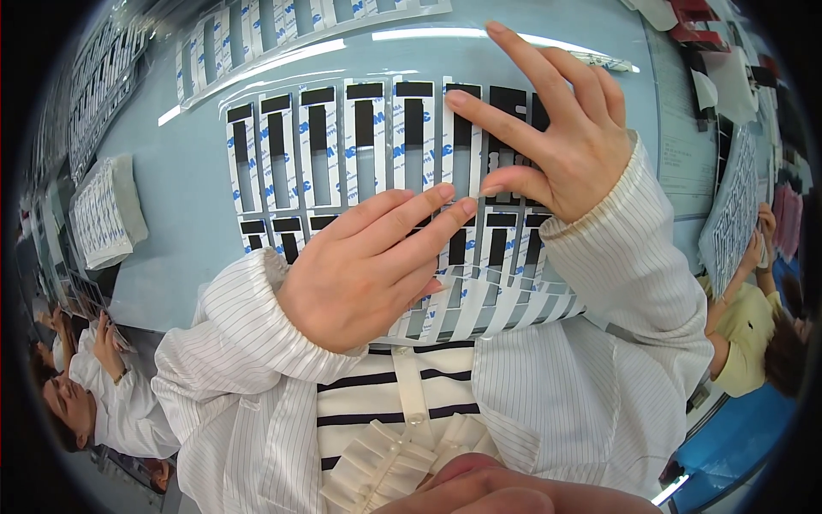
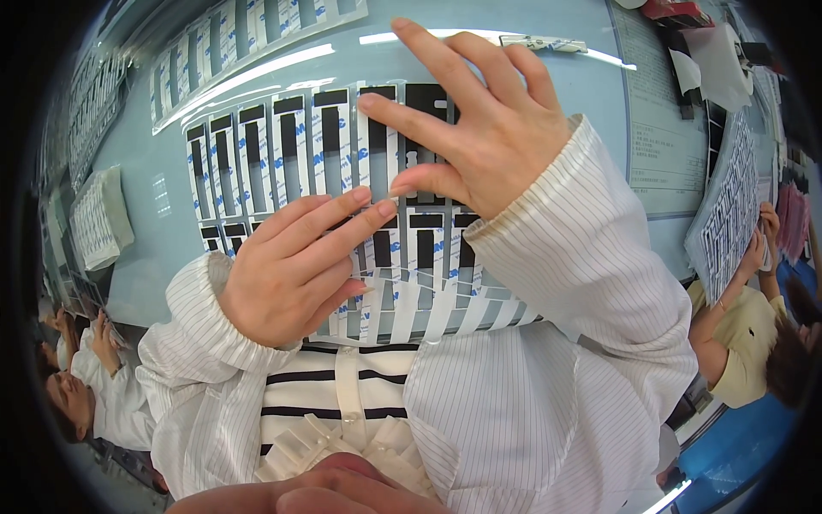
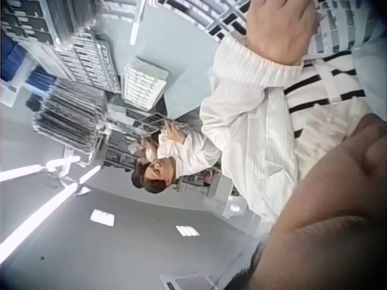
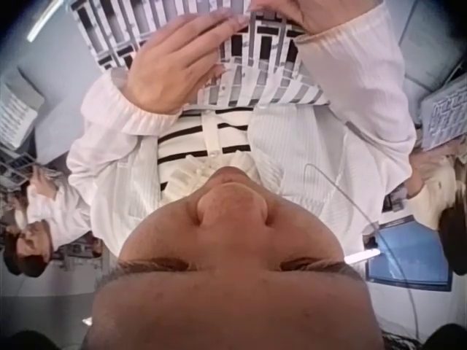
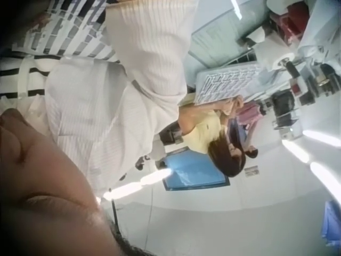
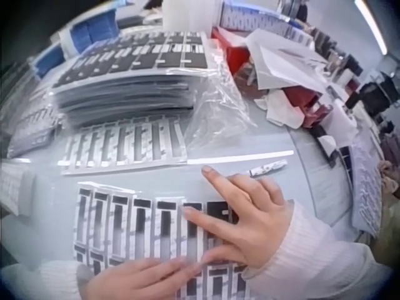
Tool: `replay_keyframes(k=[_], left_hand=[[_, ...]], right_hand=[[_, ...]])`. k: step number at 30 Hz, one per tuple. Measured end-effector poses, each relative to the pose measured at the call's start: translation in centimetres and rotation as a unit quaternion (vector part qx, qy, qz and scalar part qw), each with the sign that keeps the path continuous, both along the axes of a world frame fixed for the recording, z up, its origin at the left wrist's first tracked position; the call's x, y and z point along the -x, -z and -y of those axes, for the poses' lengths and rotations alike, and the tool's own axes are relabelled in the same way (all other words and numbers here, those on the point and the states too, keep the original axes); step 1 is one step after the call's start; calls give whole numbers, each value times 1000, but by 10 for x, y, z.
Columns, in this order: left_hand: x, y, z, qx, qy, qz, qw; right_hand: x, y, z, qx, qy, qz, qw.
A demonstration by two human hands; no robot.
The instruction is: The worker is picking and placing small electronic components or adhesive strips at a manufacturing assembly station.
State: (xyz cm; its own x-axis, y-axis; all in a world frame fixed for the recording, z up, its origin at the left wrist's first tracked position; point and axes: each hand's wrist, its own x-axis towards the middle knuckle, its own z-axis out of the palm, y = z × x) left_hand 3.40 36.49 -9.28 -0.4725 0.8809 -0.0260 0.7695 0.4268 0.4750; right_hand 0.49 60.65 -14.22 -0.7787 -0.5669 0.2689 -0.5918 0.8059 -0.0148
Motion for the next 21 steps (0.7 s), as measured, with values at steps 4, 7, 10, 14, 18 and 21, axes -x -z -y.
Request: replay_keyframes(k=[4, 7, 10, 14, 18, 21], left_hand=[[-1, 1, 1, 7, -5, 9, 1000], [-2, 0, 1, 15, -8, 1, 1000], [-2, -1, 2, 24, -10, -13, 1000], [-1, -4, 5, 58, 11, -27, 998], [-4, 0, 6, 14, -18, -23, 999], [-5, -1, 7, 7, -15, -27, 999]], right_hand=[[6, -6, 9, -15, -8, -5, 1000], [6, -4, 8, -28, 5, -7, 1000], [6, -5, 5, -38, 18, -10, 999], [0, 0, 2, -26, 23, -5, 999], [-12, -3, 10, 25, -39, 7, 999], [-22, -5, 13, 62, -86, 40, 994]])
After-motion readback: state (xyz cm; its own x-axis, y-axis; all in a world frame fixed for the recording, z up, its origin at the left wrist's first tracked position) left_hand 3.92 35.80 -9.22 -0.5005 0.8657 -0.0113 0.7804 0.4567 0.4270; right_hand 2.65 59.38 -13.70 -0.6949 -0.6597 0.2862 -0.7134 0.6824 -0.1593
